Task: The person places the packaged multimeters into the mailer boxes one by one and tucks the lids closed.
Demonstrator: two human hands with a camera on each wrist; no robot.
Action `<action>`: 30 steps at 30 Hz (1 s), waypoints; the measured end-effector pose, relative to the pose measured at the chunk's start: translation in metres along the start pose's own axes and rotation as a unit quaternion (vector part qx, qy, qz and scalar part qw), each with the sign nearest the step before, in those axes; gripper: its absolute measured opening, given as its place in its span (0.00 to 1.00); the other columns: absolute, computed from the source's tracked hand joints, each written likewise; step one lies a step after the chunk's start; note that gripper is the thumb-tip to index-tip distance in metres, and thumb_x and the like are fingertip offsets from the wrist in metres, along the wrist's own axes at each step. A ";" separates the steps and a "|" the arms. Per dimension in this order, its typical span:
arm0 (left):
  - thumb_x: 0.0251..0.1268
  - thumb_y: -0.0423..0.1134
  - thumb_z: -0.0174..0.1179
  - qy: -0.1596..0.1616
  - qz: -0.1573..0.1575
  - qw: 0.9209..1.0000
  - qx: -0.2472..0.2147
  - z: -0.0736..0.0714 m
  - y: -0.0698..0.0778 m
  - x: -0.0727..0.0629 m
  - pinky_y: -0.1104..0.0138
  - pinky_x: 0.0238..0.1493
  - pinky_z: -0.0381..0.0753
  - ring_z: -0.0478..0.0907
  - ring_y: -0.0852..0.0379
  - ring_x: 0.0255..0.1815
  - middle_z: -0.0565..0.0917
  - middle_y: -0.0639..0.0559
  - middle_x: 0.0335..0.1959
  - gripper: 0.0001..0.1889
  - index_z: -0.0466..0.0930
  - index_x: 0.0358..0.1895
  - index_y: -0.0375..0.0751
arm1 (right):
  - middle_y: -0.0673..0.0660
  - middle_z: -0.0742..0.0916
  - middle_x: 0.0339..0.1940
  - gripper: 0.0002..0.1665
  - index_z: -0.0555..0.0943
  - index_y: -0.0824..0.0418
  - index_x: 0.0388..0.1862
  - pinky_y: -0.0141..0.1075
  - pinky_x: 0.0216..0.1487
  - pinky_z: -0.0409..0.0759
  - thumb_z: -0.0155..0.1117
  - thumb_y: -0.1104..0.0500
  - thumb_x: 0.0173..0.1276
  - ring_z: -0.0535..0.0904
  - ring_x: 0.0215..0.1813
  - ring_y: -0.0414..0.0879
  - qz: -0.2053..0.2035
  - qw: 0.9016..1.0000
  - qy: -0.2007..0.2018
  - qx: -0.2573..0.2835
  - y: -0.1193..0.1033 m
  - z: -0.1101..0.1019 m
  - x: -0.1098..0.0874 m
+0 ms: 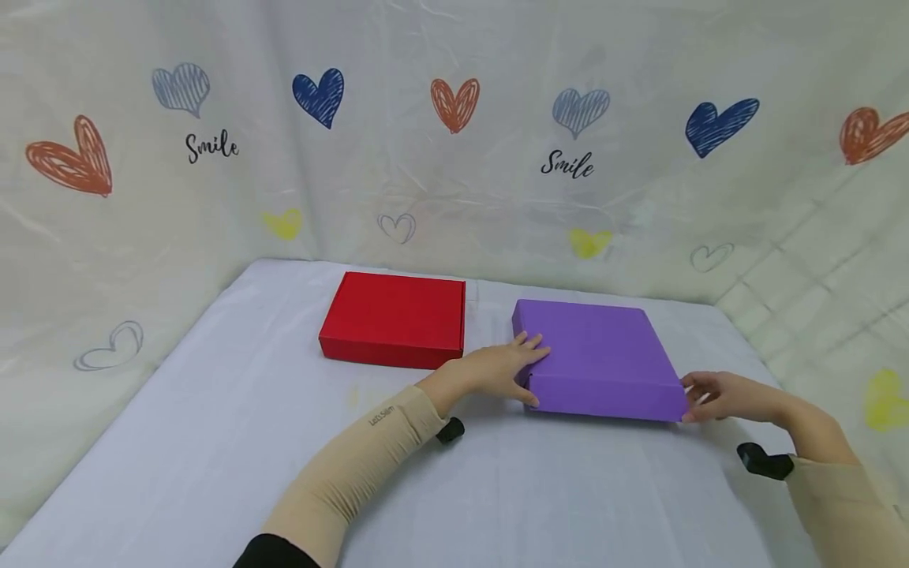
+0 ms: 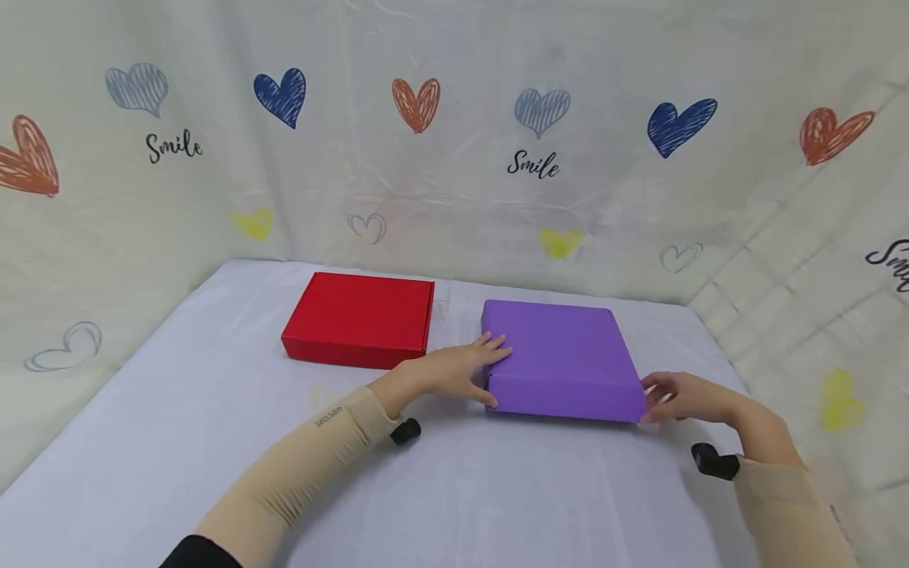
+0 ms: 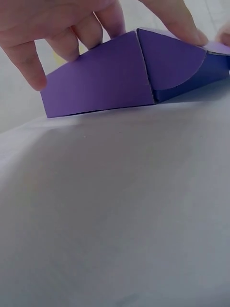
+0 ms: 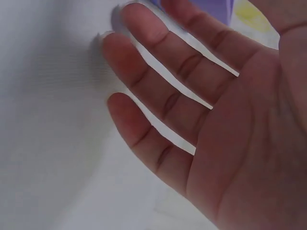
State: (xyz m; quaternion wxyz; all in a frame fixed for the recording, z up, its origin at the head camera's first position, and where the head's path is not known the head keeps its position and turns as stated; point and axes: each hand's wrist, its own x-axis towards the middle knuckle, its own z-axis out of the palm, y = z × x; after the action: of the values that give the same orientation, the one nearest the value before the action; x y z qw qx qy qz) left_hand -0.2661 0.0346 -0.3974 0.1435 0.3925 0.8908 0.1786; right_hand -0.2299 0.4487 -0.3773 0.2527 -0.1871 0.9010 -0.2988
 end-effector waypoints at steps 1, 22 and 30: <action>0.65 0.55 0.70 0.001 -0.003 1.000 0.000 0.001 0.000 0.000 0.58 0.78 0.56 0.34 0.54 0.84 0.46 0.53 0.85 0.49 0.51 0.84 0.50 | 0.57 0.83 0.48 0.34 0.66 0.79 0.67 0.35 0.41 0.80 0.67 0.62 0.71 0.80 0.44 0.34 0.003 1.000 0.008 0.008 0.001 0.000 0.000; 0.64 0.50 0.73 0.015 -0.023 1.000 -0.006 0.001 0.007 0.003 0.61 0.76 0.60 0.37 0.57 0.84 0.48 0.57 0.84 0.49 0.52 0.84 0.52 | 0.79 0.70 0.66 0.62 0.35 0.45 0.86 0.32 0.48 0.78 0.68 0.63 0.71 0.83 0.50 0.44 -0.028 0.997 0.029 0.066 0.004 0.007 0.002; 0.64 0.49 0.73 0.019 -0.023 0.999 -0.012 0.001 0.009 -0.001 0.62 0.77 0.57 0.38 0.55 0.84 0.49 0.56 0.84 0.49 0.53 0.83 0.49 | 0.72 0.74 0.60 0.66 0.33 0.37 0.85 0.33 0.47 0.79 0.70 0.65 0.69 0.82 0.47 0.51 -0.033 0.997 0.004 0.065 -0.002 0.008 0.008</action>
State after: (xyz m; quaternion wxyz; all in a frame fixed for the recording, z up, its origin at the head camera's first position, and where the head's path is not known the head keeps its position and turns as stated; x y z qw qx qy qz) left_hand -0.2594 0.0399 -0.3941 0.1358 0.3666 0.8998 0.1935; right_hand -0.2316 0.4399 -0.3839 0.2510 -0.1984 0.8740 -0.3659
